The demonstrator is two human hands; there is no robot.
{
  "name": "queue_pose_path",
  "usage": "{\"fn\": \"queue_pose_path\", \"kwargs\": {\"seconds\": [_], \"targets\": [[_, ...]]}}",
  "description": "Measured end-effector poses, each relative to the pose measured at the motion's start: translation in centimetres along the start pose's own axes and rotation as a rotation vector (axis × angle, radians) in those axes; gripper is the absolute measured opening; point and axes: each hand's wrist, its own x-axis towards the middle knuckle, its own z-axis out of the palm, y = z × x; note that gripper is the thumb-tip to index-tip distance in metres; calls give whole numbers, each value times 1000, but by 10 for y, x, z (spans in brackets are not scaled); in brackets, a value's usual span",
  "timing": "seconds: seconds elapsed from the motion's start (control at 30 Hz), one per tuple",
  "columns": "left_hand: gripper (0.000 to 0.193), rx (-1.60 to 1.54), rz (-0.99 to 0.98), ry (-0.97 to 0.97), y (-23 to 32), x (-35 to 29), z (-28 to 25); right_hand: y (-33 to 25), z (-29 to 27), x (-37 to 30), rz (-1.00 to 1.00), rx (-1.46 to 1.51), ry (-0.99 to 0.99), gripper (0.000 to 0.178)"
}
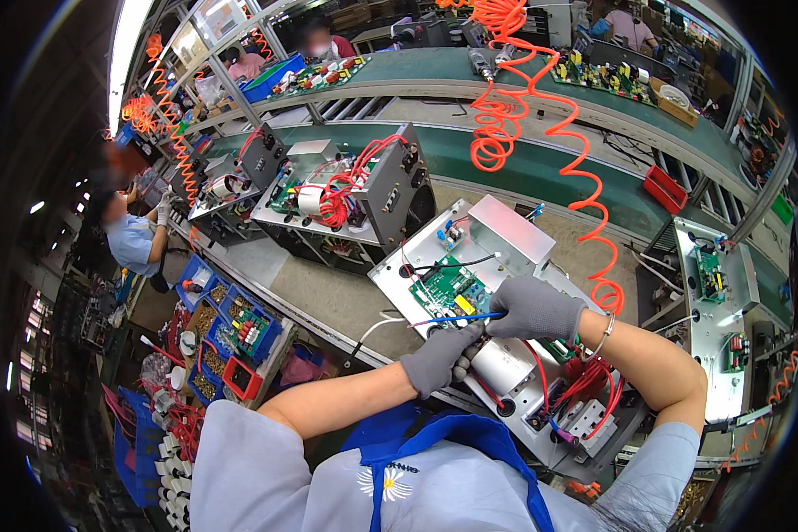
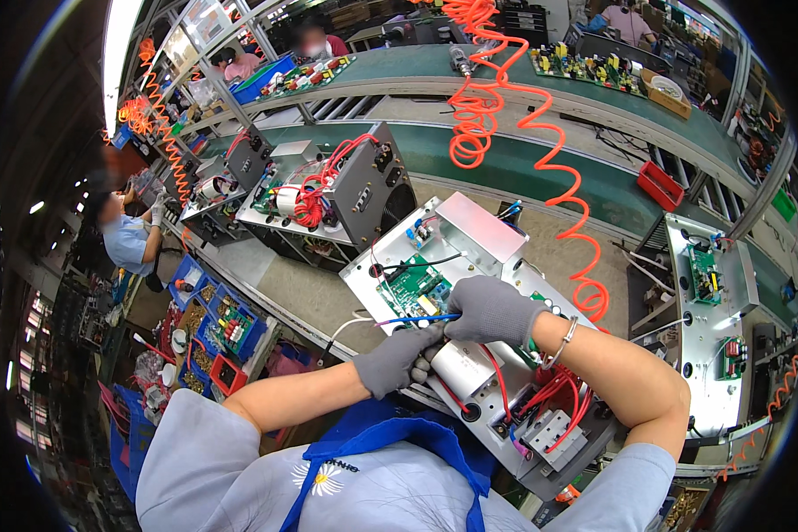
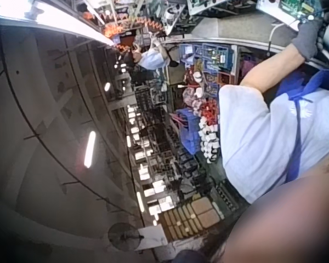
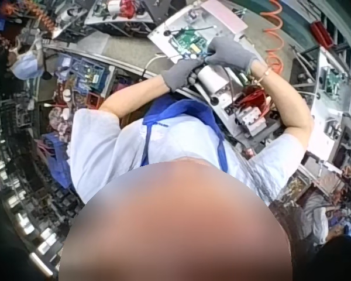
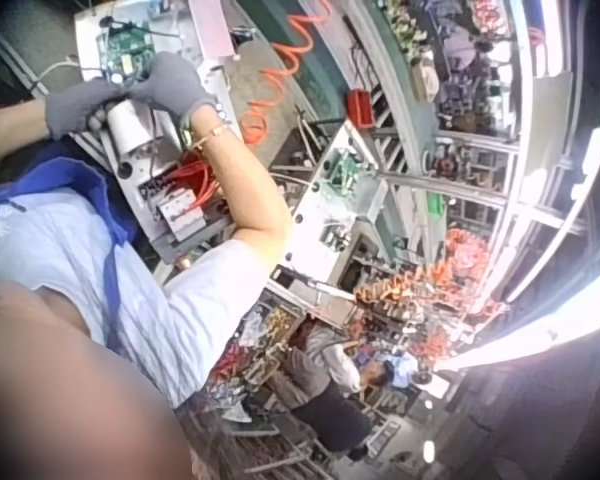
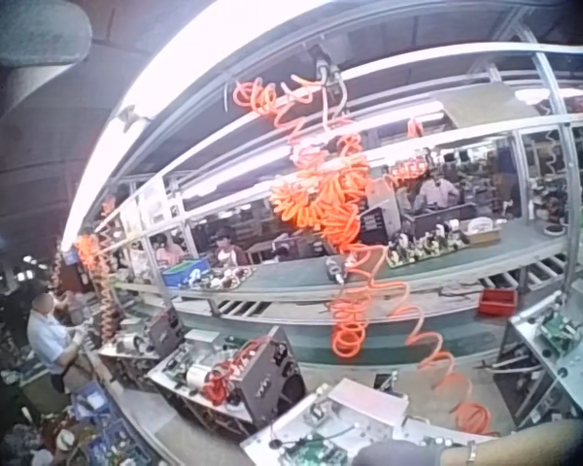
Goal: Assembling electronic components by installing a PCB into a metal chassis and securing parts with an electric screwdriver.
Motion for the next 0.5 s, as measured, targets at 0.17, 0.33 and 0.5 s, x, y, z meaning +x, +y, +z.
{"fn": "queue_pose_path", "kwargs": {"seconds": [0.17,0.33,0.5], "targets": [[30,142,-25,73,0,2,-1,1,2,-2,-46,-5,45,34],[27,131,59,185,-5,2,5,0,0,0,-51,-20,52,32],[24,98,45,39,-3,4,-3,1,2,-3,-38,-61,66,33]]}}
